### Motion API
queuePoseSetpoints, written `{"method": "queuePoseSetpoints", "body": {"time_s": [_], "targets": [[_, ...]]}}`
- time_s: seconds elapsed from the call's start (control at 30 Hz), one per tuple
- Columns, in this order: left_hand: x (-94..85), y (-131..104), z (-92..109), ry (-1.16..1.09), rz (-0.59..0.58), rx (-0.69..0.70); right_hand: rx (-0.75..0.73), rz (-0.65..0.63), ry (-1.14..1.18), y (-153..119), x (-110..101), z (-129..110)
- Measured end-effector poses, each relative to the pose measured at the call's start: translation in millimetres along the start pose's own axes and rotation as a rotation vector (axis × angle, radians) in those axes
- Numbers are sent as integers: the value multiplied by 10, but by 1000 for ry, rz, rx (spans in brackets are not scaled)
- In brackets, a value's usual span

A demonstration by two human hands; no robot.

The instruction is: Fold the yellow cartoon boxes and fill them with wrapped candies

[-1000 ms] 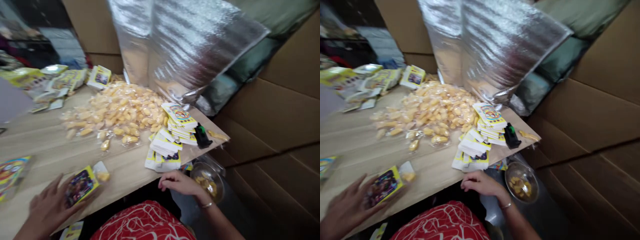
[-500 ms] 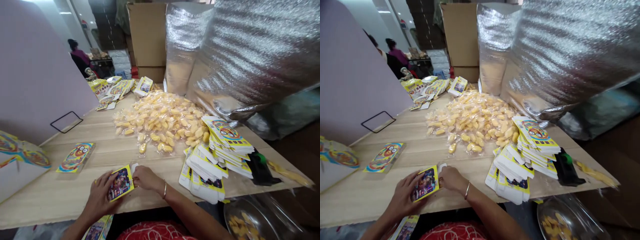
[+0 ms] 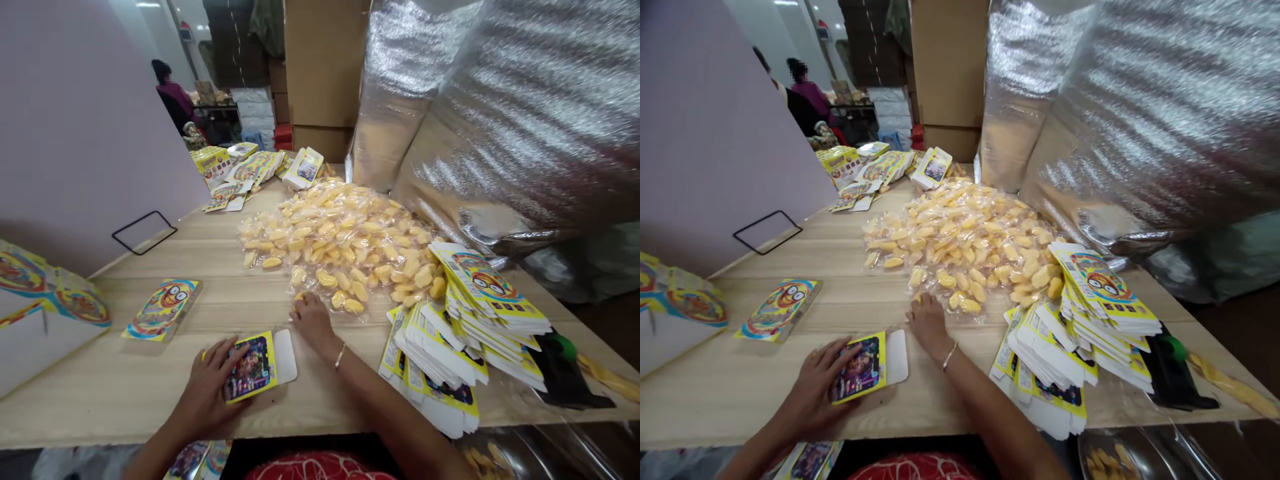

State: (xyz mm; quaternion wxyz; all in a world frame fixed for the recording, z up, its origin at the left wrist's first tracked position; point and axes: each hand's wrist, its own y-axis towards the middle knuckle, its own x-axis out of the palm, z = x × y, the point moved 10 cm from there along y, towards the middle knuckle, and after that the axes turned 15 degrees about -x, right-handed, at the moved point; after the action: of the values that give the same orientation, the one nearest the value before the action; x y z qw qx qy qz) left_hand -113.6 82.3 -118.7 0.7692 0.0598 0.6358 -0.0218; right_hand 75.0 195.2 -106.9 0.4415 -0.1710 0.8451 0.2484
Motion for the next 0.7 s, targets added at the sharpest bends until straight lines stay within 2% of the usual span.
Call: {"method": "queuePoseSetpoints", "body": {"time_s": [0.13, 0.2, 0.27, 0.33, 0.4, 0.47, 0.57, 0.63, 0.7], "targets": [[-2, 28, -16, -2, -29, 3, -236, -52, 207, -319, 146, -140], [17, 45, -1, -4, -44, 26, -310, -35, 370, -488, 125, -167], [37, 63, 23, -9, -56, 48, -291, 14, 451, -574, 25, -86], [47, 80, 40, -15, -53, 58, -213, 87, 445, -600, -116, 42], [52, 92, 50, -17, -43, 62, -195, 104, 452, -600, -192, 50], [49, 96, 57, -21, -29, 67, -314, -23, 515, -589, -105, -161], [30, 92, 67, -37, -13, 79, -482, -273, 542, -597, 153, -498], [13, 88, 73, -50, -11, 85, -492, -327, 494, -539, 279, -566], [-11, 88, 74, -60, 0, 82, -504, -307, 417, -458, 352, -599]]}}
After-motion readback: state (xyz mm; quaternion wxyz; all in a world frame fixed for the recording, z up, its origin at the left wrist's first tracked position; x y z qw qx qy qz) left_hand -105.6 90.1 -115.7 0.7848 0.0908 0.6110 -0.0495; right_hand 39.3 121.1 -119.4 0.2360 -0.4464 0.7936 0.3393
